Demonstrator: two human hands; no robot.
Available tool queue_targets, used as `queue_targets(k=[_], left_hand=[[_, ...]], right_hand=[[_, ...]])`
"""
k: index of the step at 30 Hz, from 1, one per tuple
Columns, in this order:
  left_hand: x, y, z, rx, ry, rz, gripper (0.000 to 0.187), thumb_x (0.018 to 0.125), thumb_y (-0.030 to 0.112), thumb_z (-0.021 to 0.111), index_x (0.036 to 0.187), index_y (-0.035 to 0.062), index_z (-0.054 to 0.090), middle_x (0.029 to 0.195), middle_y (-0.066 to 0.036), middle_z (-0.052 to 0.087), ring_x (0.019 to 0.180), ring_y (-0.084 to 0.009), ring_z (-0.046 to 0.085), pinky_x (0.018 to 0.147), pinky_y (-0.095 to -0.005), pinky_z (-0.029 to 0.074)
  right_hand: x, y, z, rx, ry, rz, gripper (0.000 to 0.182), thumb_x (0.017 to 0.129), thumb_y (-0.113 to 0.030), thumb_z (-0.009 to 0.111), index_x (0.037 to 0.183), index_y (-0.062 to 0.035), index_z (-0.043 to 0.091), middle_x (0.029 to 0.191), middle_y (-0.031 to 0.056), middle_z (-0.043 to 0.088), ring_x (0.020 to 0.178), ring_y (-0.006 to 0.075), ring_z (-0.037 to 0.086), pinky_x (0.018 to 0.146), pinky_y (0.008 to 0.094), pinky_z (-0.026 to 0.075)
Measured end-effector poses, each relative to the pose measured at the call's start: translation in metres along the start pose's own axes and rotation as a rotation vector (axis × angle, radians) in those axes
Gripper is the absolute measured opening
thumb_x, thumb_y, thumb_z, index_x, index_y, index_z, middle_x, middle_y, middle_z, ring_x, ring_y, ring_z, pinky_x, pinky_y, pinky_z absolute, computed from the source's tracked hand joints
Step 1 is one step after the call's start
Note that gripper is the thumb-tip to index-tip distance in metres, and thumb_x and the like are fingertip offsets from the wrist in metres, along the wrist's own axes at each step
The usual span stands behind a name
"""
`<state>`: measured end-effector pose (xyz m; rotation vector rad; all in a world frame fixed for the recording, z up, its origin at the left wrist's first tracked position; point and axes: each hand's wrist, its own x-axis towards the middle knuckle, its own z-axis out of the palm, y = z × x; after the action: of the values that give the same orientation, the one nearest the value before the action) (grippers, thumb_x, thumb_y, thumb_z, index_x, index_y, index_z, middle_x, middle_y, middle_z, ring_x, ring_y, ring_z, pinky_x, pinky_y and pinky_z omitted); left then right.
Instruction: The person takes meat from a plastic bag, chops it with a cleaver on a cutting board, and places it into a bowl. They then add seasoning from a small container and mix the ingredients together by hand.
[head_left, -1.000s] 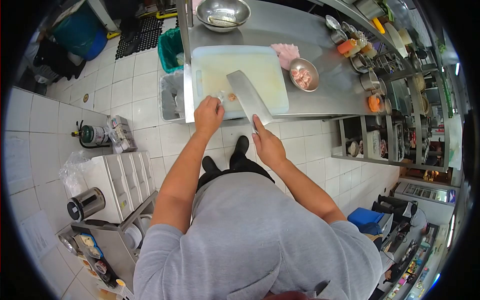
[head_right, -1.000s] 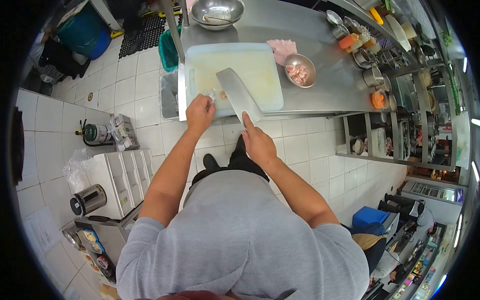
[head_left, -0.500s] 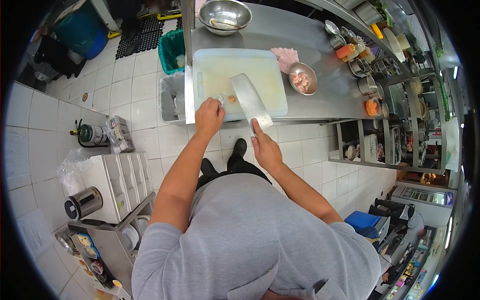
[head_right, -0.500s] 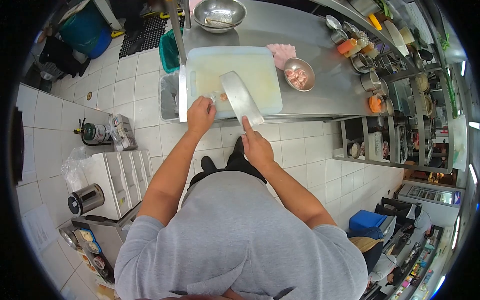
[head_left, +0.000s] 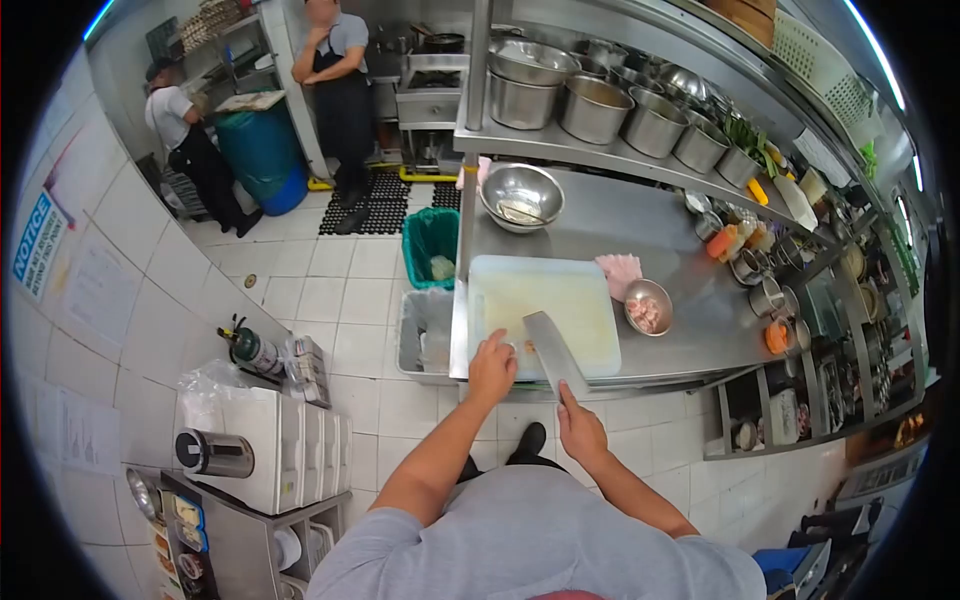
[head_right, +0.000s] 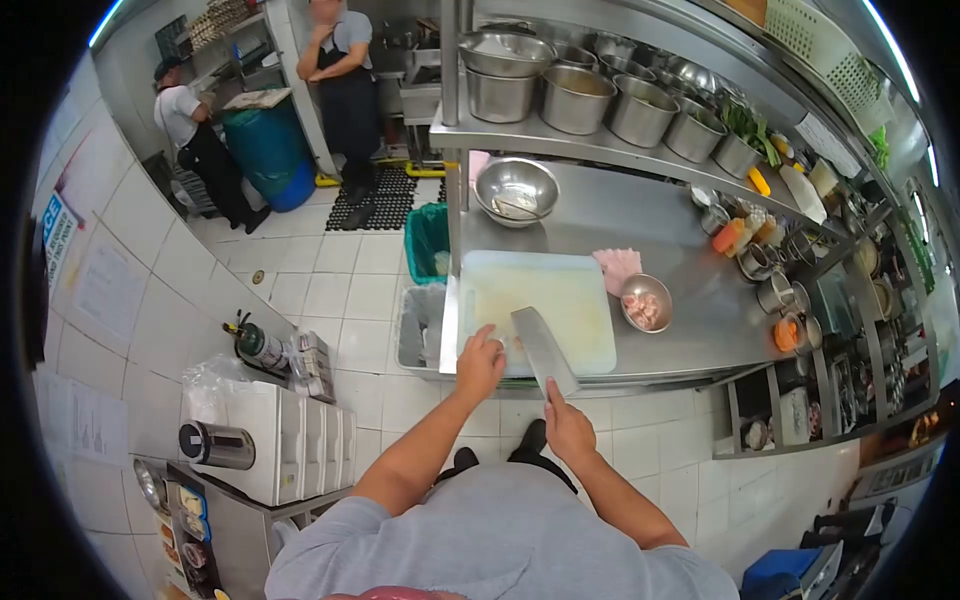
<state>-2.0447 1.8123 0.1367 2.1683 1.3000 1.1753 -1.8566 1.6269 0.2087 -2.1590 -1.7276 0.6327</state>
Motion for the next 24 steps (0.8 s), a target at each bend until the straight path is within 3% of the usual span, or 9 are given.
queue_targets(k=[2,9,13,15,16,18,21,23,24], left_hand=[[-0.004,0.004,-0.005,-0.067,-0.111,-0.058,0.015,0.088,0.008,0.078,0.103,0.0085,0.074,0.132,-0.012,0.071,0.117,-0.0394,0.068,0.096,-0.0503,0.059],[-0.014,-0.003,-0.007,-0.133,-0.108,-0.023,0.017,0.088,0.006,0.079,0.104,0.0091,0.073,0.120,-0.010,0.071,0.111,-0.0380,0.067,0.092,-0.0497,0.057],[-0.011,-0.001,-0.012,-0.141,-0.105,-0.048,0.025,0.090,0.007,0.078,0.114,0.0078,0.072,0.121,-0.014,0.070,0.113,-0.0401,0.066,0.095,-0.0506,0.056],[-0.016,0.002,-0.016,-0.155,-0.100,-0.064,0.029,0.091,0.007,0.077,0.119,0.0072,0.071,0.122,-0.015,0.069,0.114,-0.0408,0.066,0.097,-0.0513,0.056],[-0.016,0.004,-0.018,-0.132,-0.062,-0.047,0.034,0.091,0.007,0.077,0.125,0.0061,0.071,0.123,-0.016,0.068,0.115,-0.0409,0.065,0.097,-0.0518,0.055],[-0.014,0.011,-0.015,-0.100,-0.038,-0.043,0.039,0.091,0.007,0.077,0.130,0.0058,0.073,0.122,-0.016,0.066,0.116,-0.0401,0.064,0.098,-0.0521,0.056],[-0.013,0.008,-0.010,-0.083,-0.111,-0.067,0.034,0.091,0.007,0.077,0.124,0.0060,0.076,0.119,-0.015,0.066,0.116,-0.0393,0.065,0.097,-0.0519,0.057],[-0.012,0.006,-0.008,-0.093,-0.071,-0.090,0.030,0.090,0.006,0.077,0.120,0.0060,0.078,0.115,-0.014,0.065,0.115,-0.0384,0.065,0.096,-0.0518,0.057],[-0.014,0.004,-0.008,-0.084,-0.087,-0.089,0.029,0.090,0.006,0.077,0.119,0.0056,0.078,0.118,-0.014,0.065,0.116,-0.0387,0.065,0.096,-0.0517,0.057]], right_hand=[[-0.003,0.007,0.007,-0.039,0.013,-0.030,0.063,0.117,-0.030,0.052,0.177,-0.0251,0.035,0.095,0.0328,0.076,0.088,0.0544,0.074,0.083,0.0653,0.056],[0.006,0.024,0.029,-0.140,-0.147,0.025,0.068,0.116,-0.032,0.055,0.178,-0.0260,0.028,0.098,0.0345,0.077,0.092,0.0547,0.075,0.086,0.0645,0.057],[0.013,0.021,0.034,-0.045,-0.163,-0.012,0.075,0.113,-0.028,0.060,0.178,-0.0205,0.024,0.099,0.0322,0.078,0.093,0.0540,0.076,0.090,0.0619,0.058],[0.016,0.019,0.031,0.371,-0.238,0.136,0.078,0.109,-0.020,0.065,0.177,-0.0180,0.028,0.112,0.0330,0.078,0.103,0.0517,0.077,0.095,0.0573,0.059],[0.019,0.024,0.036,0.373,-0.226,0.155,0.078,0.109,-0.020,0.065,0.177,-0.0180,0.028,0.112,0.0330,0.078,0.103,0.0517,0.077,0.095,0.0573,0.059],[0.030,0.049,0.052,0.334,-0.077,-0.003,0.075,0.105,-0.013,0.068,0.174,-0.0166,0.038,0.097,0.0226,0.076,0.085,0.0308,0.077,0.084,0.0435,0.061],[0.036,0.049,0.027,0.214,0.019,-0.056,0.070,0.104,-0.013,0.069,0.170,-0.0147,0.046,0.106,0.0224,0.078,0.088,0.0319,0.076,0.085,0.0441,0.061],[0.037,0.049,0.011,0.148,0.102,-0.127,0.065,0.107,-0.019,0.068,0.169,-0.0150,0.049,0.115,0.0240,0.080,0.094,0.0387,0.077,0.089,0.0479,0.061],[0.032,0.046,-0.003,0.145,0.063,-0.033,0.064,0.109,-0.026,0.065,0.170,-0.0172,0.047,0.124,0.0294,0.076,0.105,0.0471,0.075,0.095,0.0538,0.059]])
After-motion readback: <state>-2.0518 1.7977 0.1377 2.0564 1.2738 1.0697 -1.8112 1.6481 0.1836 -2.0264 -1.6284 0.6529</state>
